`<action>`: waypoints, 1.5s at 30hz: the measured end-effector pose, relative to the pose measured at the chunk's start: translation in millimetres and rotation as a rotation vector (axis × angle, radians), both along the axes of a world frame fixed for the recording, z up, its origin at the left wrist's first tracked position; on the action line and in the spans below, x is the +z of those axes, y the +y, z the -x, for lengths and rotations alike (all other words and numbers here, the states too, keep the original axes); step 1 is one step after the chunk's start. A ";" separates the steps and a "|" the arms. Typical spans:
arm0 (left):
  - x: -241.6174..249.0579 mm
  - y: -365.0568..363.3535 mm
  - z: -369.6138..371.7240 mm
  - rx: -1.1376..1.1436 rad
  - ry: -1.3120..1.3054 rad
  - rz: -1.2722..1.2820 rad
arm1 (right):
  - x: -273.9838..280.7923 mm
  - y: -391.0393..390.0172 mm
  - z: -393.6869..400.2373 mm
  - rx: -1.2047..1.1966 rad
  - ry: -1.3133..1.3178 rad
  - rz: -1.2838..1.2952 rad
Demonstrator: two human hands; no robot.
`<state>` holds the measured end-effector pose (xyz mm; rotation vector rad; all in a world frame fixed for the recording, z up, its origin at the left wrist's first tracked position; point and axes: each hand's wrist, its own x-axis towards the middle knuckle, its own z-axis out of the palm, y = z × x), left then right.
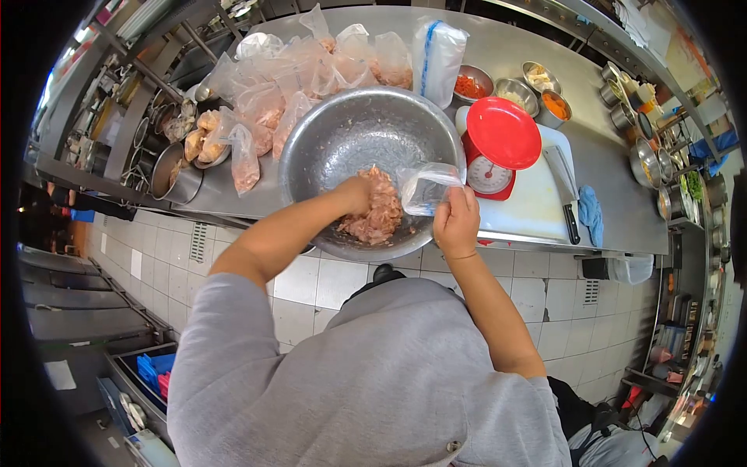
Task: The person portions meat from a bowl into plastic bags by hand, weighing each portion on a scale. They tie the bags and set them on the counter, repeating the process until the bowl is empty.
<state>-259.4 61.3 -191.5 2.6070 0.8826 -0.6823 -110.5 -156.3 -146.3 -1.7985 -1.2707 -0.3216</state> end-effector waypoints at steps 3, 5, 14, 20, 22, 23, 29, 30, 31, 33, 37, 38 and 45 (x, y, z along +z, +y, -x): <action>-1.5 -7.2 -32.0 0.097 -0.157 0.022 | -2.8 -0.8 -3.1 -0.023 0.122 -0.026; -13.1 -7.0 -43.7 -0.044 -0.309 0.022 | -0.9 1.7 -5.4 -0.046 0.180 -0.044; -3.2 36.1 -76.3 0.340 -0.421 0.036 | -1.8 3.0 -3.2 -0.094 0.236 -0.094; -41.9 -59.1 -85.9 0.065 -0.311 0.161 | -2.3 3.6 7.9 -0.109 0.242 -0.036; -19.9 -69.7 -85.4 0.111 -0.326 0.392 | -1.0 5.1 9.1 -0.112 0.209 -0.054; -3.0 -72.5 -84.6 0.147 -0.348 0.531 | -1.0 5.6 9.1 -0.112 0.207 -0.061; -3.7 -40.4 -71.4 0.505 -0.327 1.660 | -1.2 8.8 7.5 -0.149 0.191 -0.063; -46.8 -20.2 -72.7 0.571 -0.195 1.908 | 1.3 9.1 7.7 -0.155 0.181 -0.064; -25.5 -24.8 -67.5 0.790 -0.237 2.021 | 5.3 10.0 7.3 -0.144 0.152 -0.074; 24.1 -33.9 -57.6 1.005 -0.281 2.124 | 17.3 10.8 3.3 -0.131 0.148 -0.110; 105.7 -35.0 -32.6 1.059 -0.662 1.990 | 72.7 2.2 -31.2 -0.103 0.087 -0.234; 112.0 -28.9 -30.9 1.064 -0.754 2.025 | 93.8 -3.8 -40.5 -0.128 0.131 -0.102; 189.9 -17.5 -73.9 0.684 -0.872 2.034 | 147.8 13.0 -102.8 -0.140 0.113 0.565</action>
